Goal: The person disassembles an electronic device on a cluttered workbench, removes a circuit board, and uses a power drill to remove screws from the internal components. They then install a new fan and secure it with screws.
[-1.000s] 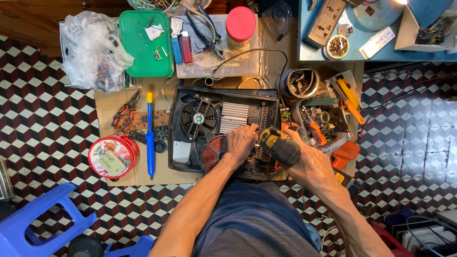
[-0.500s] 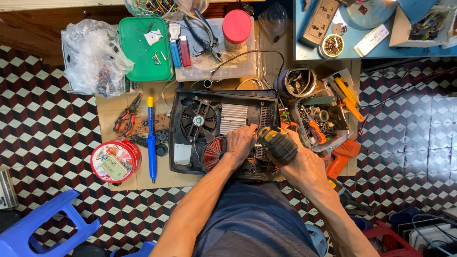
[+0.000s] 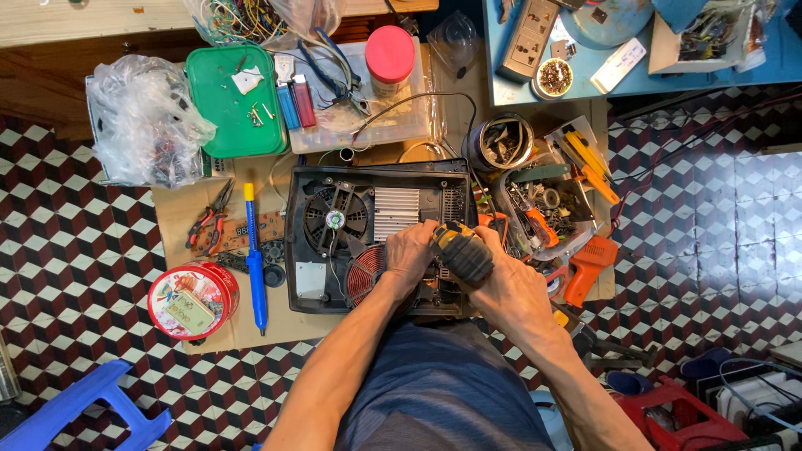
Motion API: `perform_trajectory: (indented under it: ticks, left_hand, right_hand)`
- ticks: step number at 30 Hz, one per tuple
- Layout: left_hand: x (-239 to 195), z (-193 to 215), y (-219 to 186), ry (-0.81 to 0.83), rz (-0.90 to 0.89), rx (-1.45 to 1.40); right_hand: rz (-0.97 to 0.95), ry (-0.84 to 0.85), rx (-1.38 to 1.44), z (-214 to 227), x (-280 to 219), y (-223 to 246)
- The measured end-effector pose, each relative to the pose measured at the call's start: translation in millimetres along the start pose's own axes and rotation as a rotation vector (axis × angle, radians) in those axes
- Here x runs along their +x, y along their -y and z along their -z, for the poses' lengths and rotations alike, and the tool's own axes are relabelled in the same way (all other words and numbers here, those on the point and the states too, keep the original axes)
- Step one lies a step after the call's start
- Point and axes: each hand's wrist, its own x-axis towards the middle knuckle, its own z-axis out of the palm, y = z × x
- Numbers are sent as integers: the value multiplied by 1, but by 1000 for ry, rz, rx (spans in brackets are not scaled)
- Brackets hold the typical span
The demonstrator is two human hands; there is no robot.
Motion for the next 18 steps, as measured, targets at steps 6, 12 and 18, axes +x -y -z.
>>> perform_trajectory:
  ticks: [6,12,18]
  left_hand:
    - [1,-11,6,104,61,59]
    - [2,-15,11,-28,-49,67]
    - [12,-3,1,-101,-70,28]
  right_hand:
    - [-54,8,26,3,-2,6]
    - [-99,8,103,4,-10,-5]
    - [-68,-81,366,10,-23,-22]
